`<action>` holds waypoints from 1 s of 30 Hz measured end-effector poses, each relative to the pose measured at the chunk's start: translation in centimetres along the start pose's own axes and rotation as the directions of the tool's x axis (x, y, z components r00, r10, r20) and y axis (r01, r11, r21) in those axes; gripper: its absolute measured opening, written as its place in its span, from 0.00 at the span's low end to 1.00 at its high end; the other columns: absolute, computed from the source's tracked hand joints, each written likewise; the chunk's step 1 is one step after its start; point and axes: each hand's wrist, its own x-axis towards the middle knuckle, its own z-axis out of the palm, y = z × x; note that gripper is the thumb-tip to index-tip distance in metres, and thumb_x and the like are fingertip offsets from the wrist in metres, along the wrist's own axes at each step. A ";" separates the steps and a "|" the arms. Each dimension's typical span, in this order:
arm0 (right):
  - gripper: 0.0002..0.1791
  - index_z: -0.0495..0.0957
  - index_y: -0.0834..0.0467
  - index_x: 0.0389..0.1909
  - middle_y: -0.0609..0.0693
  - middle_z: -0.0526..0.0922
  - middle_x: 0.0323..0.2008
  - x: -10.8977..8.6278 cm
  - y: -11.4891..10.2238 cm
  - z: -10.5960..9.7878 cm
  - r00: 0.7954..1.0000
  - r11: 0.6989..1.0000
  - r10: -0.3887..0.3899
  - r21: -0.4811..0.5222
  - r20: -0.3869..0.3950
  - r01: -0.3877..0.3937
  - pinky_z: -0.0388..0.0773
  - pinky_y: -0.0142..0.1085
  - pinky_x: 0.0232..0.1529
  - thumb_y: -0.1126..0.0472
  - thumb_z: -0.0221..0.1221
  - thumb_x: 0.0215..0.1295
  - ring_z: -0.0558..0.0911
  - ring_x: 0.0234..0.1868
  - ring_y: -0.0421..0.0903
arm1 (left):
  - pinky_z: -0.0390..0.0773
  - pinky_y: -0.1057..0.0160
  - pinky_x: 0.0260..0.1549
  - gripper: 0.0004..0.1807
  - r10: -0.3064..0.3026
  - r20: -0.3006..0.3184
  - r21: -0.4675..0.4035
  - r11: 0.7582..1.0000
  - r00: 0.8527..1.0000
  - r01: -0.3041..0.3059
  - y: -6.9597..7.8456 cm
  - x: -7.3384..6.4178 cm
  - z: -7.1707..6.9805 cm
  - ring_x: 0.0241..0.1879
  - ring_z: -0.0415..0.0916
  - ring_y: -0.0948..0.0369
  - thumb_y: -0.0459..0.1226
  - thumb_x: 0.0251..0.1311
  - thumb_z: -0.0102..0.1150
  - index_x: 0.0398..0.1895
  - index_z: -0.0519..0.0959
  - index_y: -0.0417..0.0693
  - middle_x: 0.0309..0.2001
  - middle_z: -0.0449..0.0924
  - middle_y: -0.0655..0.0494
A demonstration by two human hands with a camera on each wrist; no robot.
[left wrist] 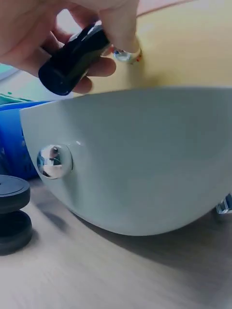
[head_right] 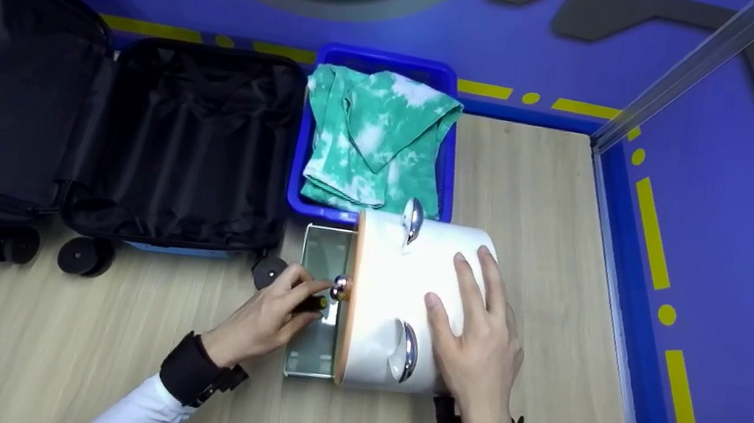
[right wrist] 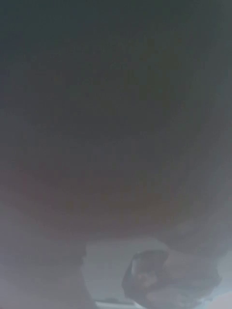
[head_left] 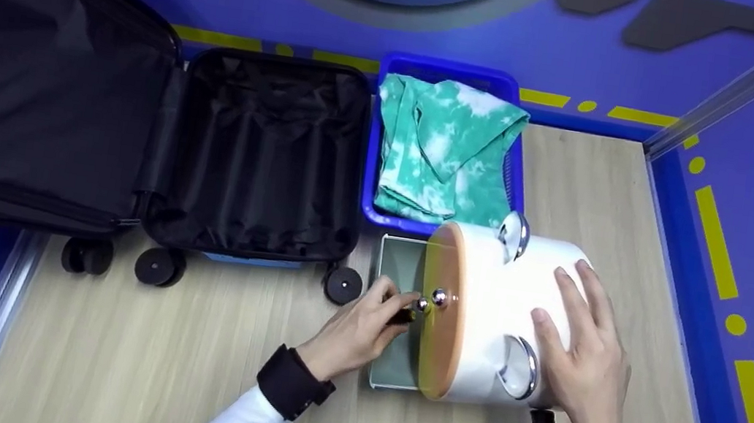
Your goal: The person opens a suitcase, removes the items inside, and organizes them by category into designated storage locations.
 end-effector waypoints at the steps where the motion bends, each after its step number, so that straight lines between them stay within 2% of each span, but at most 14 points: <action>1: 0.34 0.75 0.48 0.72 0.50 0.67 0.77 0.0 0.0 0.0 1.000 1.000 0.000 0.002 -0.001 0.000 0.76 0.64 0.44 0.59 0.67 0.63 0.72 0.70 0.64 | 0.78 0.67 0.36 0.26 0.016 -0.006 0.016 1.000 1.000 -0.016 0.1 0.1 0.1 0.38 0.74 0.61 0.32 0.65 0.70 0.65 0.75 0.43 0.44 0.70 0.51; 4: 0.34 0.75 0.48 0.72 0.50 0.67 0.77 0.0 0.0 0.0 1.000 1.000 -0.002 0.004 -0.003 0.002 0.76 0.64 0.44 0.59 0.68 0.63 0.72 0.70 0.64 | 0.80 0.62 0.42 0.28 0.039 -0.018 0.062 0.997 0.999 -0.037 0.2 0.3 0.3 0.42 0.79 0.60 0.32 0.57 0.76 0.59 0.75 0.44 0.45 0.78 0.54; 7: 0.34 0.75 0.48 0.72 0.50 0.67 0.77 0.0 0.1 0.0 1.000 1.000 -0.009 0.003 -0.007 0.009 0.76 0.64 0.44 0.59 0.68 0.62 0.73 0.70 0.64 | 0.79 0.60 0.46 0.24 0.073 -0.022 0.113 0.991 0.997 -0.070 0.1 0.2 0.6 0.45 0.81 0.59 0.32 0.52 0.79 0.50 0.75 0.46 0.45 0.82 0.56; 10: 0.34 0.76 0.49 0.72 0.51 0.68 0.76 0.0 0.1 0.1 1.000 1.000 -0.023 -0.004 -0.019 0.023 0.76 0.54 0.45 0.60 0.68 0.62 0.74 0.69 0.63 | 0.77 0.58 0.49 0.20 0.120 -0.005 0.188 0.975 0.993 -0.117 -0.1 0.1 0.9 0.45 0.81 0.59 0.32 0.51 0.78 0.44 0.78 0.50 0.43 0.83 0.59; 12: 0.34 0.76 0.50 0.72 0.51 0.68 0.76 0.0 0.1 0.1 0.999 0.999 -0.031 -0.012 -0.024 0.031 0.76 0.52 0.43 0.60 0.68 0.62 0.74 0.69 0.63 | 0.76 0.57 0.52 0.17 0.137 0.020 0.237 0.962 0.990 -0.138 -0.2 0.1 1.2 0.45 0.80 0.59 0.32 0.51 0.77 0.42 0.80 0.52 0.43 0.84 0.61; 14: 0.34 0.76 0.50 0.72 0.51 0.68 0.76 0.0 0.1 0.2 0.999 0.999 -0.037 -0.021 -0.028 0.036 0.76 0.51 0.40 0.60 0.68 0.63 0.75 0.68 0.63 | 0.74 0.56 0.55 0.16 0.126 0.054 0.278 0.951 0.991 -0.136 -0.3 0.0 1.4 0.47 0.81 0.60 0.33 0.51 0.76 0.41 0.81 0.54 0.43 0.84 0.62; 19: 0.34 0.75 0.49 0.72 0.52 0.68 0.77 0.0 0.0 0.1 0.999 0.999 -0.028 -0.021 -0.019 0.027 0.77 0.61 0.36 0.60 0.67 0.63 0.75 0.68 0.65 | 0.71 0.54 0.62 0.13 0.060 0.132 0.370 0.923 0.989 -0.105 -0.4 0.0 1.7 0.49 0.81 0.59 0.37 0.54 0.74 0.41 0.81 0.53 0.45 0.84 0.61; 25: 0.34 0.75 0.49 0.73 0.52 0.68 0.76 -0.1 0.0 0.1 0.999 0.999 -0.030 -0.036 -0.015 0.029 0.77 0.61 0.31 0.59 0.67 0.63 0.76 0.67 0.65 | 0.70 0.50 0.66 0.12 -0.007 0.189 0.442 0.894 0.982 -0.078 -0.6 0.2 2.1 0.46 0.82 0.57 0.40 0.55 0.73 0.38 0.79 0.52 0.42 0.79 0.58; 30: 0.34 0.75 0.49 0.73 0.52 0.68 0.77 -0.1 0.0 0.1 0.999 0.999 -0.034 -0.037 -0.016 0.033 0.77 0.61 0.33 0.59 0.67 0.64 0.75 0.67 0.65 | 0.66 0.47 0.68 0.10 -0.037 0.238 0.474 0.877 0.971 -0.083 -0.5 0.2 2.3 0.45 0.82 0.58 0.40 0.54 0.73 0.37 0.82 0.53 0.41 0.79 0.58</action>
